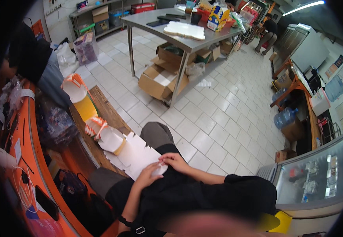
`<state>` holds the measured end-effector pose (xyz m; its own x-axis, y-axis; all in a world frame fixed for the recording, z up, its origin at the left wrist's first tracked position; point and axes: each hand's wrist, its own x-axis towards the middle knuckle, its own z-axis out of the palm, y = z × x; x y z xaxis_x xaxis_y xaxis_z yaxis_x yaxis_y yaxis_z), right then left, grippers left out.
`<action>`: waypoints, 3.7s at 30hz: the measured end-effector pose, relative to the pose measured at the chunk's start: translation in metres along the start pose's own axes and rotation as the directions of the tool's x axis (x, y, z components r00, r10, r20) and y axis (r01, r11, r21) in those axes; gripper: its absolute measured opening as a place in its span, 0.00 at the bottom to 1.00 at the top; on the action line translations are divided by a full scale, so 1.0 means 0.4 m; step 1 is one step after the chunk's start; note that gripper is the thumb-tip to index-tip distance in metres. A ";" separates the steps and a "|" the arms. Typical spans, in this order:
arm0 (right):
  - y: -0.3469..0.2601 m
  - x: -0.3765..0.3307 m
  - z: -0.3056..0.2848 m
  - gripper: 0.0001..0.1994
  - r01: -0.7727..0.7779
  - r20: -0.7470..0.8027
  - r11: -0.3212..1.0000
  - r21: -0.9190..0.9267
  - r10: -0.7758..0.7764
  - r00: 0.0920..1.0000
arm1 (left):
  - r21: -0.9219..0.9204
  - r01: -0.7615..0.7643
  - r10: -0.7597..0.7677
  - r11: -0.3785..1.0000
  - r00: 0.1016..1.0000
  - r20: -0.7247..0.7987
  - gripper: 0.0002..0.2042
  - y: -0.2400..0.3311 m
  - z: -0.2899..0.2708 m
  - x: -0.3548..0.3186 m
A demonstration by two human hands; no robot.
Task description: The person folds and assembles small paper food containers from flat sheets, repeatedly folding flaps and tucking tabs to form the box shape. They handle multiple containers one at a time, stacking completed units on a wooden board.
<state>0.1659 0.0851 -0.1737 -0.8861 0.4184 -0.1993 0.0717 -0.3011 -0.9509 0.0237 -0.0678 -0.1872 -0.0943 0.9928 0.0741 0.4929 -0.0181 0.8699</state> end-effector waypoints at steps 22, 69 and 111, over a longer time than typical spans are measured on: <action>-0.113 0.014 0.035 0.08 0.437 0.184 0.702 -0.562 -0.409 0.894 | -0.507 0.315 -0.393 0.802 0.918 -0.051 0.10 -0.092 -0.130 0.039; 0.008 -0.062 -0.126 0.10 -0.096 -0.394 0.995 -0.040 0.073 0.916 | -0.672 0.038 -0.250 0.740 0.943 -0.222 0.06 -0.021 0.163 0.234; -0.364 0.003 0.068 0.08 0.270 -0.136 0.596 -0.756 -0.547 0.826 | 0.693 -0.114 0.507 0.712 0.766 -0.394 0.10 0.207 -0.238 0.203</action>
<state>0.1420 0.1059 -0.0290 -0.7090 0.6269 0.3231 0.1499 0.5816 -0.7995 -0.0254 0.0001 -0.0627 -0.1633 0.7049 0.6902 0.9611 -0.0444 0.2726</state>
